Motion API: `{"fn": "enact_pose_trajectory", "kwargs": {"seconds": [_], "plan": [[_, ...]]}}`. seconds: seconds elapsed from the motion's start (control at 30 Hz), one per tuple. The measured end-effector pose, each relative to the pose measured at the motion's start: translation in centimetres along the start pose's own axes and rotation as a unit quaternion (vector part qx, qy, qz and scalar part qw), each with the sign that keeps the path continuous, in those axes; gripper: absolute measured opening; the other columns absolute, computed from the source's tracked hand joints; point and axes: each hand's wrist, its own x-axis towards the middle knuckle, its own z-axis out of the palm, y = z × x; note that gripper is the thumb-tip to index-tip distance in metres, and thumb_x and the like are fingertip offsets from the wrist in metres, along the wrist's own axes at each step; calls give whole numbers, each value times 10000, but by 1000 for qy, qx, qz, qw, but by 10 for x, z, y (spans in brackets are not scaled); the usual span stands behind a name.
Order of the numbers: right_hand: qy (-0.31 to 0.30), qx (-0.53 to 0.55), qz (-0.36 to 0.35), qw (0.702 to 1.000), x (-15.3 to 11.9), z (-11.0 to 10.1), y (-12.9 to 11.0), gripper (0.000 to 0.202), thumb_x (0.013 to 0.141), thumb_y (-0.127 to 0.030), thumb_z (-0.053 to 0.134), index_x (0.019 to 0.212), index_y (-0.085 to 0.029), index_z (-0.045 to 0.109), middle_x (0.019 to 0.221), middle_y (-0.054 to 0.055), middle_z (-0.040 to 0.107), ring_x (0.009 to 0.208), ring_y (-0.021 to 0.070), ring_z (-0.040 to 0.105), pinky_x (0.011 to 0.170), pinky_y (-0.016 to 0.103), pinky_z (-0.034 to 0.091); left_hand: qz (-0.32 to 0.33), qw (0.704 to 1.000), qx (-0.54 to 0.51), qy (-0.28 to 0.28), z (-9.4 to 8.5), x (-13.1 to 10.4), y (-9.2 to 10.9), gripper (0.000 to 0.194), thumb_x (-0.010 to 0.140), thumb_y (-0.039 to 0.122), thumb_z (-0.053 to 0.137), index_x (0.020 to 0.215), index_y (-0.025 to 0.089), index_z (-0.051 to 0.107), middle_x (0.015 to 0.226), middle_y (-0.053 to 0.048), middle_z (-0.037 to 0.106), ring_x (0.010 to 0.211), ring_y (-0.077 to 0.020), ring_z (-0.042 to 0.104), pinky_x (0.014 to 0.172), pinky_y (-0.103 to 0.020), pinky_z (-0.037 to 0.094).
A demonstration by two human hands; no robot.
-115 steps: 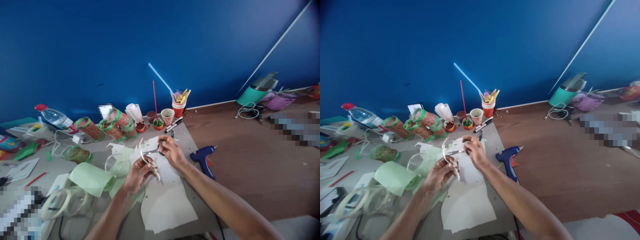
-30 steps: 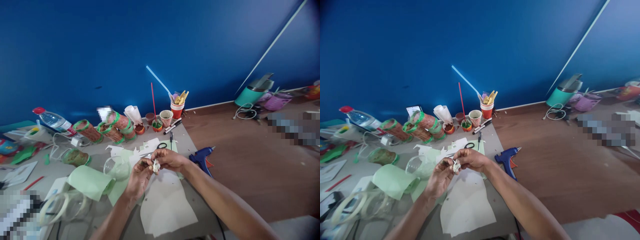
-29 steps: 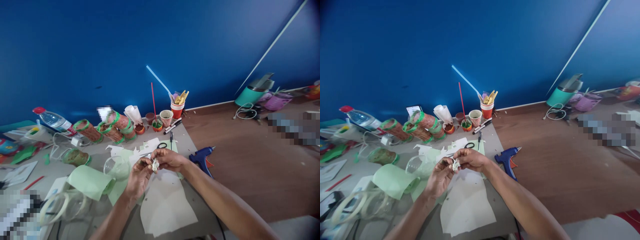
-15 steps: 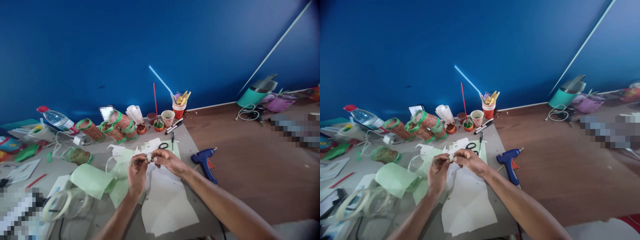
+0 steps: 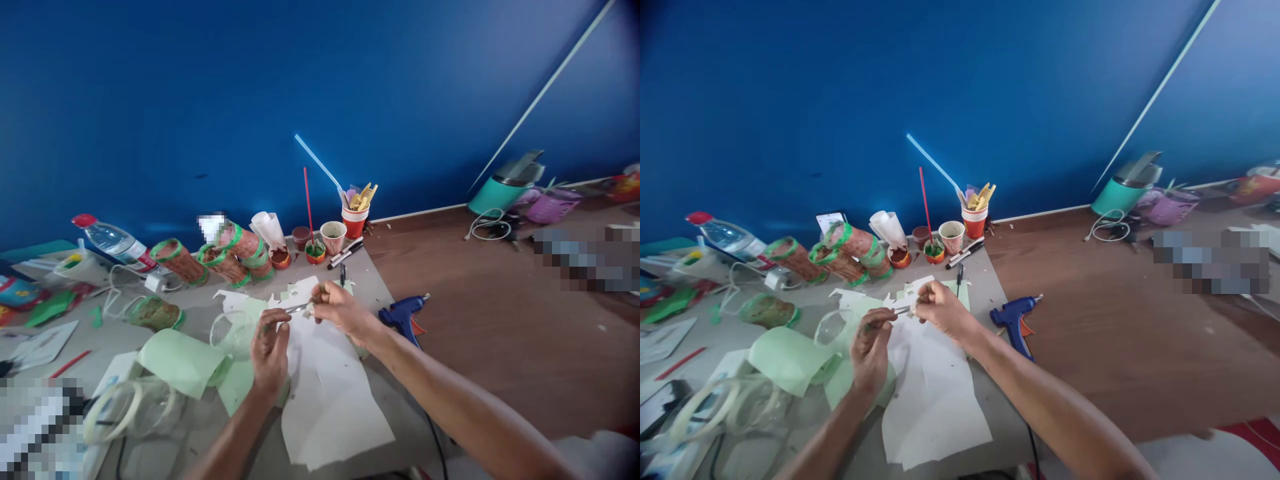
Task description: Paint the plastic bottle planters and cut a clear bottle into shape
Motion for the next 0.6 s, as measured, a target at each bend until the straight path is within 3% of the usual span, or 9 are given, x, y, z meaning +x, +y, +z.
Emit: {"fn": "enact_pose_trajectory", "kwargs": {"seconds": [0.07, 0.17, 0.23, 0.3, 0.33, 0.43, 0.6], "plan": [[-56, -47, -35, 997, -14, 2, -11, 203, 642, -112, 542, 829, -183, 576, 798, -6, 622, 752, 138, 574, 694, 247, 428, 0, 1000, 7, 9, -1, 2, -1, 65, 863, 250, 581, 835, 207, 621, 837, -29, 592, 861, -169, 567, 784, -279, 435], [-244, -142, -71, 957, -44, 9, -23, 227, 659, -49, 494, 782, -166, 646, 890, 30, 654, 837, 143, 607, 783, 241, 450, -9, 1000, 18, -8, 0, 1, -1, 71, 866, 247, 577, 830, 202, 617, 840, -31, 597, 861, -167, 575, 783, -278, 450], [-382, -181, -107, 900, -62, 16, -22, 227, 683, -41, 494, 774, -157, 668, 1047, 51, 630, 903, 137, 617, 826, 220, 445, -11, 1000, 10, -27, 1, -1, -1, 74, 874, 240, 562, 843, 200, 616, 845, -34, 594, 861, -165, 577, 781, -278, 460], [-525, -204, -158, 811, -73, 24, -14, 154, 694, -63, 529, 736, -148, 650, 1002, 52, 639, 932, 150, 617, 862, 204, 434, -11, 999, -3, -42, 2, -3, -1, 80, 879, 232, 551, 846, 198, 616, 849, -35, 584, 855, -160, 576, 776, -275, 467], [-556, -213, -171, 785, -76, 29, -8, 129, 717, -76, 525, 726, -142, 635, 945, 51, 645, 939, 157, 616, 872, 202, 431, -12, 999, -6, -49, 3, -3, -1, 85, 880, 229, 548, 840, 196, 616, 847, -35, 578, 852, -159, 575, 774, -274, 469], [-561, -249, -129, 779, -74, 42, 10, 143, 779, -140, 524, 889, -162, 612, 881, 18, 646, 832, 144, 634, 758, 189, 467, -27, 998, -11, -61, 4, -5, -3, 89, 873, 232, 556, 820, 191, 615, 828, -30, 568, 818, -156, 573, 752, -274, 474], [-624, -305, -208, 689, -68, 58, 19, 157, 636, -116, 682, 748, -171, 587, 934, 64, 652, 936, 204, 627, 726, 204, 479, -60, 995, -36, -64, 3, -5, -8, 78, 865, 253, 565, 829, 193, 601, 782, -13, 562, 736, -145, 569, 719, -278, 467]]}}
